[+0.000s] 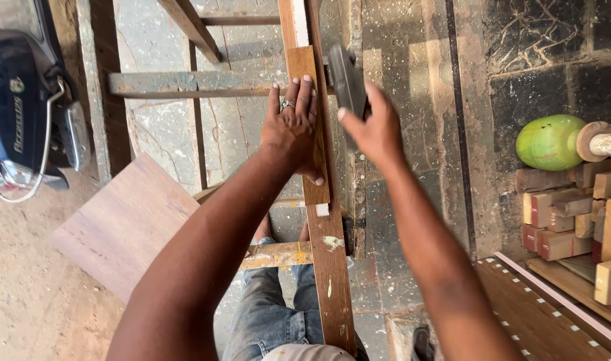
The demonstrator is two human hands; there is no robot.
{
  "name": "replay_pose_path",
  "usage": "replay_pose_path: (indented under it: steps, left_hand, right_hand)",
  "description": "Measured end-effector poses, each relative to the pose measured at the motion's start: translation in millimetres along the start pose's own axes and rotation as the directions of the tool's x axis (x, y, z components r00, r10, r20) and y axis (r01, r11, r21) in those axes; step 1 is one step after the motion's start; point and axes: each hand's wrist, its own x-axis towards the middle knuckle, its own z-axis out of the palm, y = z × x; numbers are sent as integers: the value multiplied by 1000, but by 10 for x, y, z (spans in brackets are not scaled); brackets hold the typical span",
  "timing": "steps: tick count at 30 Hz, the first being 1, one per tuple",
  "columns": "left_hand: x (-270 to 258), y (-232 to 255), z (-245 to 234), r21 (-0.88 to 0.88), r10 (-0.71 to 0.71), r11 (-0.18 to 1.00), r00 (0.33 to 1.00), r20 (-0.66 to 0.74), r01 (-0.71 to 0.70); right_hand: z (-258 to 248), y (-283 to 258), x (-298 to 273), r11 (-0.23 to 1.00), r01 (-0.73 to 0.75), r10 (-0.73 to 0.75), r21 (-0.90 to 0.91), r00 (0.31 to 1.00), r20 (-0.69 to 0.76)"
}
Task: Handling and planing wood pieces in a workshop.
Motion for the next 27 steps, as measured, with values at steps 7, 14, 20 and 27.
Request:
replay_pose_path:
  steps: [7, 14, 20, 27]
  left_hand:
    - [-28, -40, 14, 10, 14, 1000, 1000, -26, -14]
    - [-45, -77, 50, 4, 37, 999, 997, -74, -37]
    - [-82, -16, 162, -26, 53, 998, 992, -112, -56]
    - [-102, 32, 155, -22, 58, 998, 997, -43, -59]
  right_hand:
    - [374, 15, -528, 985, 168, -164, 48, 984, -73]
    - [274, 89, -445, 997, 82, -83, 15, 994, 76]
    - [341, 70, -462, 986, 137, -137, 101, 991, -2]
    - [263, -166, -446, 985, 29, -35, 172, 999, 31]
